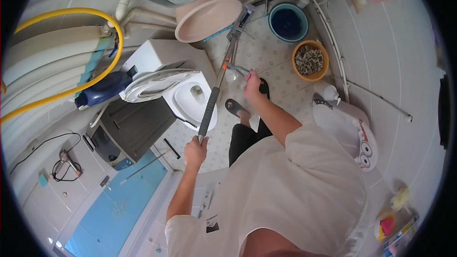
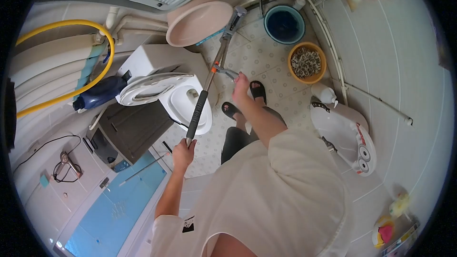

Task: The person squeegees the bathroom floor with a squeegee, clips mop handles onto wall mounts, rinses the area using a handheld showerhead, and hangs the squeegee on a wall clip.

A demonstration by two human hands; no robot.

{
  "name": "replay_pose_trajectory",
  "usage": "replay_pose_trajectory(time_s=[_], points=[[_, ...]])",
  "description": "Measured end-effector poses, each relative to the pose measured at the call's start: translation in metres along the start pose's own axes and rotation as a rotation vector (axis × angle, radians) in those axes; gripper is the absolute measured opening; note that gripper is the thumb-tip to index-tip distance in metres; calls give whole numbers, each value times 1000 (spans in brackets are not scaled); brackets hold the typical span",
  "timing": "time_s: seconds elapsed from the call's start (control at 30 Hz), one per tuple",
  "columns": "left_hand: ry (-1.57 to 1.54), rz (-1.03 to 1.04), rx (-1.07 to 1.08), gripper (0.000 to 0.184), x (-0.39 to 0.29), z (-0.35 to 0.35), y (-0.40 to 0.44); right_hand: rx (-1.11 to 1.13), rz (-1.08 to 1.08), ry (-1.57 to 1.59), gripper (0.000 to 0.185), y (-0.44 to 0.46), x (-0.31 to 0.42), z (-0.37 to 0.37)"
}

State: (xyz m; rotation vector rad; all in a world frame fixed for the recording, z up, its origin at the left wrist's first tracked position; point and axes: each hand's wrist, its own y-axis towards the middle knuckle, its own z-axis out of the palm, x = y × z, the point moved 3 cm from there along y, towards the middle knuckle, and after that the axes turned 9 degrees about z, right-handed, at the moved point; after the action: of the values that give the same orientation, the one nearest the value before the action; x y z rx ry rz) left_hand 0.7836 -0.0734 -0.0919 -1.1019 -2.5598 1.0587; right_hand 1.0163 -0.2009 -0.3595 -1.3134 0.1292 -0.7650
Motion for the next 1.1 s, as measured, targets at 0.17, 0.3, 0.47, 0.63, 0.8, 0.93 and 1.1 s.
replay_pose_trajectory(time_s=[0.17, 0.3, 0.47, 0.63, 0.8, 0.93, 1.1], points=[[12, 7, -7, 42, -6, -1, 1, 11, 39, 60, 27, -14, -8, -3], [21, -6, 9, 41, -13, -6, 9, 7, 73, 95, 30, -18, -13, 3], [46, -18, 24, 42, -16, -9, 13, -28, 126, 113, 32, -26, -26, 0], [39, -65, 50, 45, -33, 0, 24, 17, 171, 101, 33, -48, -32, 17], [24, -21, 64, 43, -41, 10, 30, -8, 100, -60, 27, -32, -10, 16], [-16, 37, 69, 39, -49, -6, 30, -100, -2, -333, 34, -22, 3, 18], [-59, 70, 115, 39, -36, -7, 12, -303, -118, -696, 37, 35, 19, -8]])
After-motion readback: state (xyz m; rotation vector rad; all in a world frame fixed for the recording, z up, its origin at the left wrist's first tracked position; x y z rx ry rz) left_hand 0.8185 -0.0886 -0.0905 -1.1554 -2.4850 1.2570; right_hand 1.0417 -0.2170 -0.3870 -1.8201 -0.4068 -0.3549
